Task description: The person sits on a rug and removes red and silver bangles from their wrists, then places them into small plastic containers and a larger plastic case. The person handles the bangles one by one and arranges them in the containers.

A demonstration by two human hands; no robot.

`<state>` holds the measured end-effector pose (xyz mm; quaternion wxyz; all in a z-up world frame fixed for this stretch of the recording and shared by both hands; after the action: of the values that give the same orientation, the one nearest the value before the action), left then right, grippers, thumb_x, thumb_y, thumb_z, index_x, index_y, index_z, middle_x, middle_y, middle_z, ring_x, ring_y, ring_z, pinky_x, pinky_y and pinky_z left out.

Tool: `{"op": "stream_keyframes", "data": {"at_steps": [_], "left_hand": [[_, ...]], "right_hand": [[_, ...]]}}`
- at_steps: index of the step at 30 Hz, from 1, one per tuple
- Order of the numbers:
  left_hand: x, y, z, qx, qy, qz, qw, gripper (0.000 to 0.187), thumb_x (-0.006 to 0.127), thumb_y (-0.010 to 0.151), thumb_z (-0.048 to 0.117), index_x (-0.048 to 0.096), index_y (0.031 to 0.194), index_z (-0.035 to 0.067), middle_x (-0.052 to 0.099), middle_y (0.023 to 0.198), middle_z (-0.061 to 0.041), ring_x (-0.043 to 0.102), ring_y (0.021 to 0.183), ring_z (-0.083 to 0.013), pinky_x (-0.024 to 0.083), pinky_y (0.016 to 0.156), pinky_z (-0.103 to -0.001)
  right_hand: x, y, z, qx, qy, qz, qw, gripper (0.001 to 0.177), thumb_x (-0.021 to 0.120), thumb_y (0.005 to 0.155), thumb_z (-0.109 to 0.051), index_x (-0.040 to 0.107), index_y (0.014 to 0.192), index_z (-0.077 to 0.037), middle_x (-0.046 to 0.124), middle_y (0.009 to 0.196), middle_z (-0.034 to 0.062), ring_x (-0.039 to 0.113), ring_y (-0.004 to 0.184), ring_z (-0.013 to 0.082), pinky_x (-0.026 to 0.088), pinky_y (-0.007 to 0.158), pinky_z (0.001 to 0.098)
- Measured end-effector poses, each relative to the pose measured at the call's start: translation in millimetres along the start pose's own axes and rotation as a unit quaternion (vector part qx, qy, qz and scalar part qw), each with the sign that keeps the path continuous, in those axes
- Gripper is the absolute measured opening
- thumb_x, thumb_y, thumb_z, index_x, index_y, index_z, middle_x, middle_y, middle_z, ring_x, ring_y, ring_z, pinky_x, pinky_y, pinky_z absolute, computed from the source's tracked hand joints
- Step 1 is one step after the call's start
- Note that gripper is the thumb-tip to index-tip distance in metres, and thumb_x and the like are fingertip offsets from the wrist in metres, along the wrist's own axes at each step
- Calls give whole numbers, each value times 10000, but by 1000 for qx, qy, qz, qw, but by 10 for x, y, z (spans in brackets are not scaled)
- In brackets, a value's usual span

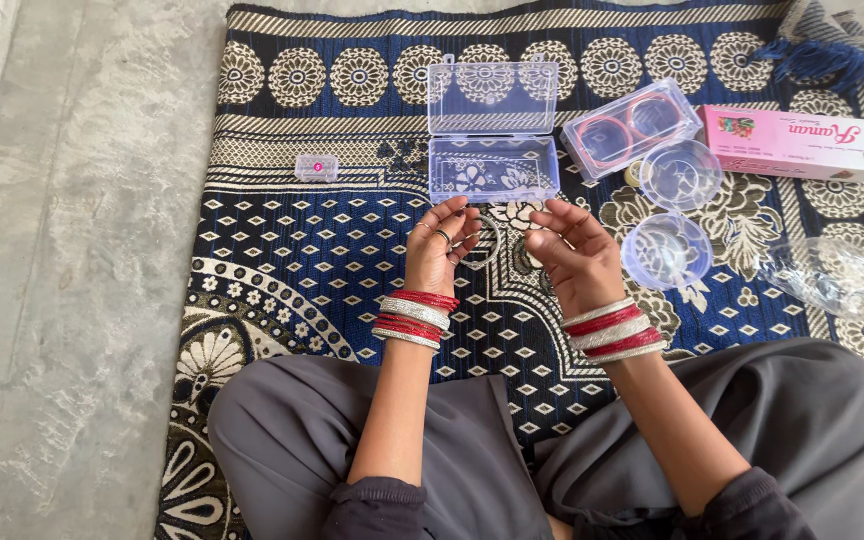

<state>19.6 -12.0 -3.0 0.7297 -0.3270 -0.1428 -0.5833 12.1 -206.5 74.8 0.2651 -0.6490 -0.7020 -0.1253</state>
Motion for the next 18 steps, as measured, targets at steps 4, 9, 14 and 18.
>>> {"op": "stream_keyframes", "data": {"at_steps": [4,9,14,18], "left_hand": [[120,-14,-133,22,78,-61,995,289,515,954,65,667,1200,60,739,1076,-53,690,937,-132,566,815,-279],[212,81,-435,89,368,-121,918,191,541,1016,117,645,1139,16,727,1025,-102,688,872,-189,573,741,-321],[224,40,-762,150,523,-154,825,207,525,1047,136,523,1180,-23,694,1063,-157,727,966,-273,594,810,-378],[326,-160,-708,358,649,-205,640,414,537,993,104,432,1368,-39,558,1302,-217,566,1228,-315,473,1044,-392]], "right_hand": [[283,-242,-223,-93,-216,-140,962,629,833,749,49,593,1324,-28,647,1312,113,615,1230,256,519,1072,423],[592,-405,-549,-244,-502,-308,771,819,925,581,-81,644,1348,-137,630,1429,54,460,1433,339,355,1213,520],[718,-513,-612,-251,-534,-375,715,952,954,508,-189,609,1395,-166,599,1481,22,328,1524,367,279,1248,582],[759,-612,-647,-276,-563,-378,681,982,992,475,-258,617,1381,-201,575,1489,23,329,1508,358,259,1223,610]]}}
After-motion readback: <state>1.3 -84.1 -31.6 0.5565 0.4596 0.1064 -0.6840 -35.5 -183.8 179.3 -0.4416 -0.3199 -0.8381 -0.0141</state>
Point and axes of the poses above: each hand's wrist, its own y-axis towards the middle knuckle, its own x-axis out of the palm, z = x × y, the point moved 3 cm from there along y, towards the middle knuckle
